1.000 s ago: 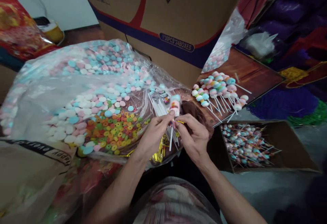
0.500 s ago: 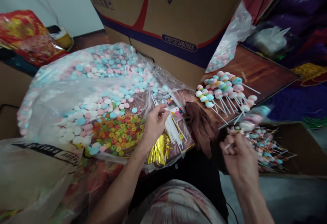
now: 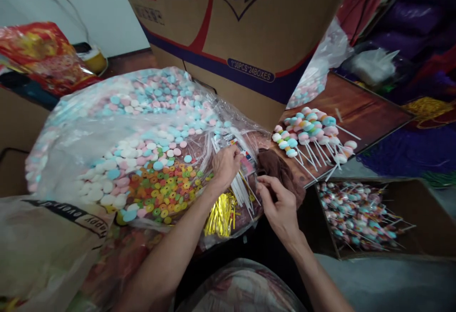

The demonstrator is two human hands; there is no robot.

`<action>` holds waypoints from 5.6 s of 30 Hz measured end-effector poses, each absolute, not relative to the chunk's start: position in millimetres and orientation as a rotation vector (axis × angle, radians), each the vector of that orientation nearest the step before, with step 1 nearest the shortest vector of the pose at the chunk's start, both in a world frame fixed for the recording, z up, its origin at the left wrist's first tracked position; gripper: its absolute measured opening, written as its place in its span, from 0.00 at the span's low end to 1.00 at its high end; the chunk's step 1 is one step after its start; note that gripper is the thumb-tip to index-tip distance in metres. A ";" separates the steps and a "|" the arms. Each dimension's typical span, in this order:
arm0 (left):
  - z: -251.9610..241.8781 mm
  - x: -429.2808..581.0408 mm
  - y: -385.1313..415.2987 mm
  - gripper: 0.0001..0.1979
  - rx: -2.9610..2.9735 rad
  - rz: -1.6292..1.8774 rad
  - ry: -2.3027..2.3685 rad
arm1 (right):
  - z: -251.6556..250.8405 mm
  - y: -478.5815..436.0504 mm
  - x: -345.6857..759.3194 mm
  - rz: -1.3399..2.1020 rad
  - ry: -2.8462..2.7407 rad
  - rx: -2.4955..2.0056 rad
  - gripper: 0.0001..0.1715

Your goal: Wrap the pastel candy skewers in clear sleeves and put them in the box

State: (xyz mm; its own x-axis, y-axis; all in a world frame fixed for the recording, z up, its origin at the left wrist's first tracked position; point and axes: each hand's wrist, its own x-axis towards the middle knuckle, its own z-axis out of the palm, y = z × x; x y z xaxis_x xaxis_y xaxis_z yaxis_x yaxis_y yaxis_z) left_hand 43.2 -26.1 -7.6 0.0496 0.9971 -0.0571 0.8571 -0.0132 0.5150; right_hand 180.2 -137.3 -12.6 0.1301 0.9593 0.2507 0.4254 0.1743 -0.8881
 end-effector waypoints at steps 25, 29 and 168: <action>9.0 38.4 -84.1 0.08 1.821 1.186 1.389 | -6.7 -93.2 146.0 1.166 -0.954 -1.200 0.16; 6.3 42.5 -92.9 0.05 1.211 1.336 1.345 | -10.9 -90.7 143.7 1.186 -0.755 -1.174 0.13; -7.8 43.7 -60.4 0.22 0.362 1.713 1.158 | 20.9 -153.9 242.6 0.137 -1.737 -1.409 0.07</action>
